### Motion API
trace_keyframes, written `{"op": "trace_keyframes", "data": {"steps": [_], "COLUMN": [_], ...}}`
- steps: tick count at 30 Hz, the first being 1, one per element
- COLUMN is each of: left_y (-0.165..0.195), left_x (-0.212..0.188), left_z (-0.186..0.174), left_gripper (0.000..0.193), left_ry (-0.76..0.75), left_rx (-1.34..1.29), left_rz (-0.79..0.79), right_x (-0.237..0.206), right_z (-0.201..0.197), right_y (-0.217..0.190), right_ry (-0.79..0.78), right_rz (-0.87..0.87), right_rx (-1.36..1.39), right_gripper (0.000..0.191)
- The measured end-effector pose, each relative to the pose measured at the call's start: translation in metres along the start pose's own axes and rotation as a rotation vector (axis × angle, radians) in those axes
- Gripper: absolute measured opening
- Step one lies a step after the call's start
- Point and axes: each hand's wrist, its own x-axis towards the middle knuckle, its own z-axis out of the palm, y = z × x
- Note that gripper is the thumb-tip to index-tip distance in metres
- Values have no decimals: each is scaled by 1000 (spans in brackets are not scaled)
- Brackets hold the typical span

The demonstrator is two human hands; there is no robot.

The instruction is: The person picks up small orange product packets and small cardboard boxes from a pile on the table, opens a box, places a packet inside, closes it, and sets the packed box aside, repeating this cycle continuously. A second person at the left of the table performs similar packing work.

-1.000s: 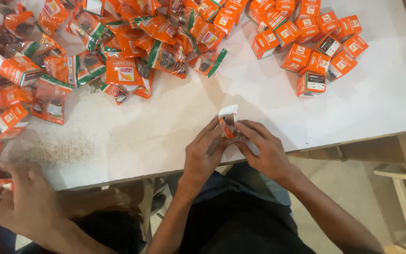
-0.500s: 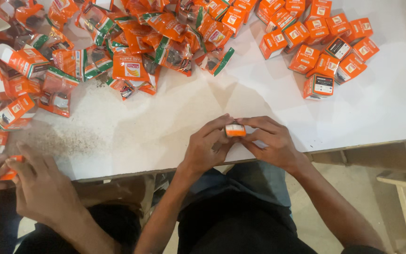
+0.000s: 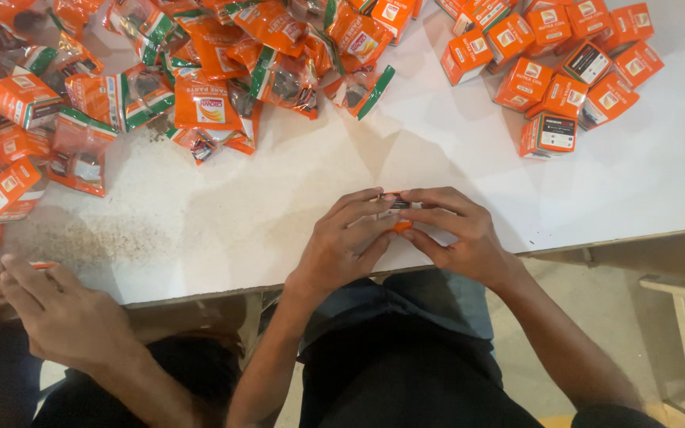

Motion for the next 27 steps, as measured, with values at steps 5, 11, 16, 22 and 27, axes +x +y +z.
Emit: {"op": "trace_keyframes", "data": {"steps": [5,11,16,22,27], "left_y": [-3,1,8,14,8], "left_x": [-3,-6,-9,-18,-16], "left_z": [13,13,7,16,22], "left_gripper": [29,20,30,23,28], "left_ry": [91,88,39,28,74], "left_rx": [-11,13,86,182,161], "left_rz": [-68,-51,39,23,56], "right_x": [-6,-11,-12,-13,-13], "right_z": [7,12,6,-5,-1], "right_y": [1,0,0,-1,-2], "right_ry": [49,98,41,-93,-82], "right_rz": [15,35,5,-24,-31], "right_rx": [-27,1,-48,-60,-104], "right_gripper": [26,22,28,34,32]}}
